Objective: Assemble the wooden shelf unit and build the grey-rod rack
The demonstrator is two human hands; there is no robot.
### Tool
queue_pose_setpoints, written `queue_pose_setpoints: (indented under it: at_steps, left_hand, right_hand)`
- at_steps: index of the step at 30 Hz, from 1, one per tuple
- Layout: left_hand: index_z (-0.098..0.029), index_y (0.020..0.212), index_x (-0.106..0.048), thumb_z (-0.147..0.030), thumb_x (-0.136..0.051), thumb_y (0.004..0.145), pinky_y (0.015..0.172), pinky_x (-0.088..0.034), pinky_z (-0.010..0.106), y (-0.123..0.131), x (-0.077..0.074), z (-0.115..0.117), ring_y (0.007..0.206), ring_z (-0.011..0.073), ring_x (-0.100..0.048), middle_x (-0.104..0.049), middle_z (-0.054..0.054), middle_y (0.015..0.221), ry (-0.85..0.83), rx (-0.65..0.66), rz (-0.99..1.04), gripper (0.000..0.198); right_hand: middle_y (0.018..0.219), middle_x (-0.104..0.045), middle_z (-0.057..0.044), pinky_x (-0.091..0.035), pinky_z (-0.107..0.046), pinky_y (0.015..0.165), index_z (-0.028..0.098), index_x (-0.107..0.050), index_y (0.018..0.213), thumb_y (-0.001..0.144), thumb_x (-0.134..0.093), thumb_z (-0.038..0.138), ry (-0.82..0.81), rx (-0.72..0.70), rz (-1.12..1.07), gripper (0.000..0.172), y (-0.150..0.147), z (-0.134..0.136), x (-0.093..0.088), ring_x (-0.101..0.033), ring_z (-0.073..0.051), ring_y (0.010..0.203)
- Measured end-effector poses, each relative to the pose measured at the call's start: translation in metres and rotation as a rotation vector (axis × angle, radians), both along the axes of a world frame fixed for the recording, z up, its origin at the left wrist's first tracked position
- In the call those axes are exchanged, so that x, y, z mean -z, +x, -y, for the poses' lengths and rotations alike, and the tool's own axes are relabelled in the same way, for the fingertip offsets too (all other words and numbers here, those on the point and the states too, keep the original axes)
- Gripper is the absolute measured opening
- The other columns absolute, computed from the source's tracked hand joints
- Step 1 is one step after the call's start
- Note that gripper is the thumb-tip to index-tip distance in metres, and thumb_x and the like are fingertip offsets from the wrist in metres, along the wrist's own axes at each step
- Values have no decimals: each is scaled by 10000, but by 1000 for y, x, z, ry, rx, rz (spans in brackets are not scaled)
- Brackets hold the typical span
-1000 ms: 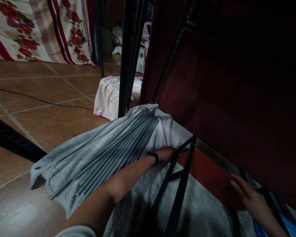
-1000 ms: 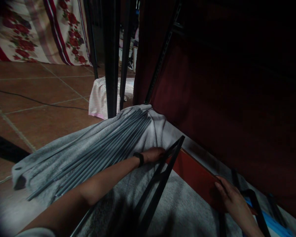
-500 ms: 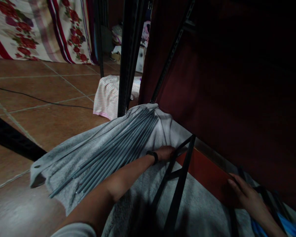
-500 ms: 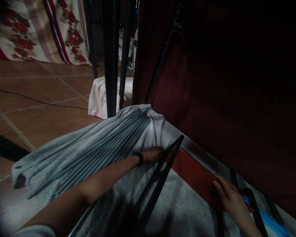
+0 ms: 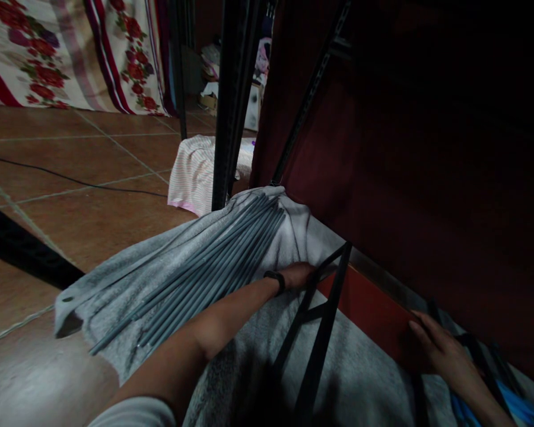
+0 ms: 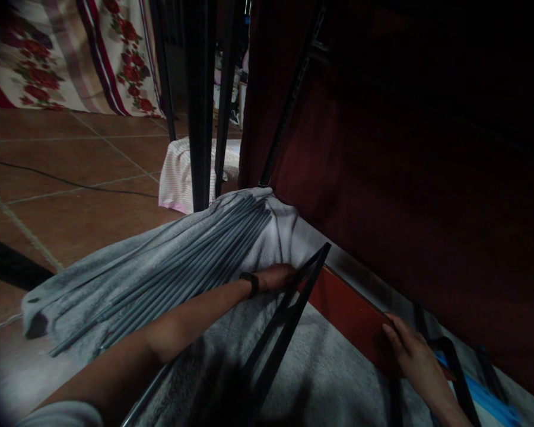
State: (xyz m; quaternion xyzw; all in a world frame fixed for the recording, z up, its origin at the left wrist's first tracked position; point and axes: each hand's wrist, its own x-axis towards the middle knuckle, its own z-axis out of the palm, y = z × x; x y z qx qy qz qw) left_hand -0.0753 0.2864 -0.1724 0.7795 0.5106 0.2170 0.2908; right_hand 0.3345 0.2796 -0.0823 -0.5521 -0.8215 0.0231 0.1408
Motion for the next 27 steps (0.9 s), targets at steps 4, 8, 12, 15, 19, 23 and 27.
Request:
queue_pose_setpoints:
  at_steps: [4,8,12,15,19,23,27]
  left_hand:
    - [-176,1054,-622,-258,-510,892,793,-475,265,-2,1,4,939,194,-627,-691,66,1065,50,-31,-36,213]
    - [-179,1030,-630,-233,-522,876,777,-475,274,0,-2,5,929,205,-635,-699,67,1033,37,-48,-52,196]
    - [-163,952,-669,-187,-509,868,763,-480,282,2,-3,2,891,209,-643,-707,76,974,25,-32,-50,183]
    - [-164,947,-671,-178,-501,875,775,-478,272,1,-1,4,896,194,-637,-705,66,981,33,-23,-32,185]
    - [-161,1036,-629,-229,-475,905,765,-479,274,0,2,8,906,197,-633,-691,79,1031,52,-50,-6,213]
    - [-163,1001,-645,-205,-494,877,764,-475,281,1,1,6,895,207,-640,-700,81,1007,46,-59,-11,199]
    - [-166,961,-672,-185,-513,862,771,-470,266,0,0,2,898,197,-640,-707,70,995,29,-46,-18,188]
  right_hand:
    - [1235,-682,-97,-498,-488,1004,238,-589,1230,876,-428,611,-4,1,2,538,-1,1,-1,-632,-312,1158]
    - [1228,-685,-92,-502,-484,1001,249,-586,1233,884,-425,611,-6,10,3,529,-2,2,-1,-637,-307,1146]
    - [1246,-673,-94,-492,-485,1016,247,-575,1240,887,-416,623,-15,-8,1,540,0,0,1,-631,-305,1158]
    - [1249,-671,-98,-487,-499,1018,239,-571,1239,881,-418,636,-15,-11,-4,555,4,-2,4,-627,-315,1163]
    - [1232,-679,-94,-491,-501,1013,245,-577,1228,888,-428,620,-8,-13,-6,527,5,-4,4,-630,-313,1157]
    - [1217,-686,-101,-499,-501,1002,234,-594,1217,886,-432,609,-10,7,-4,526,2,-3,2,-632,-318,1150]
    - [1241,-672,-111,-473,-516,1028,224,-581,1232,886,-418,612,-32,24,-4,545,0,-1,0,-616,-324,1174]
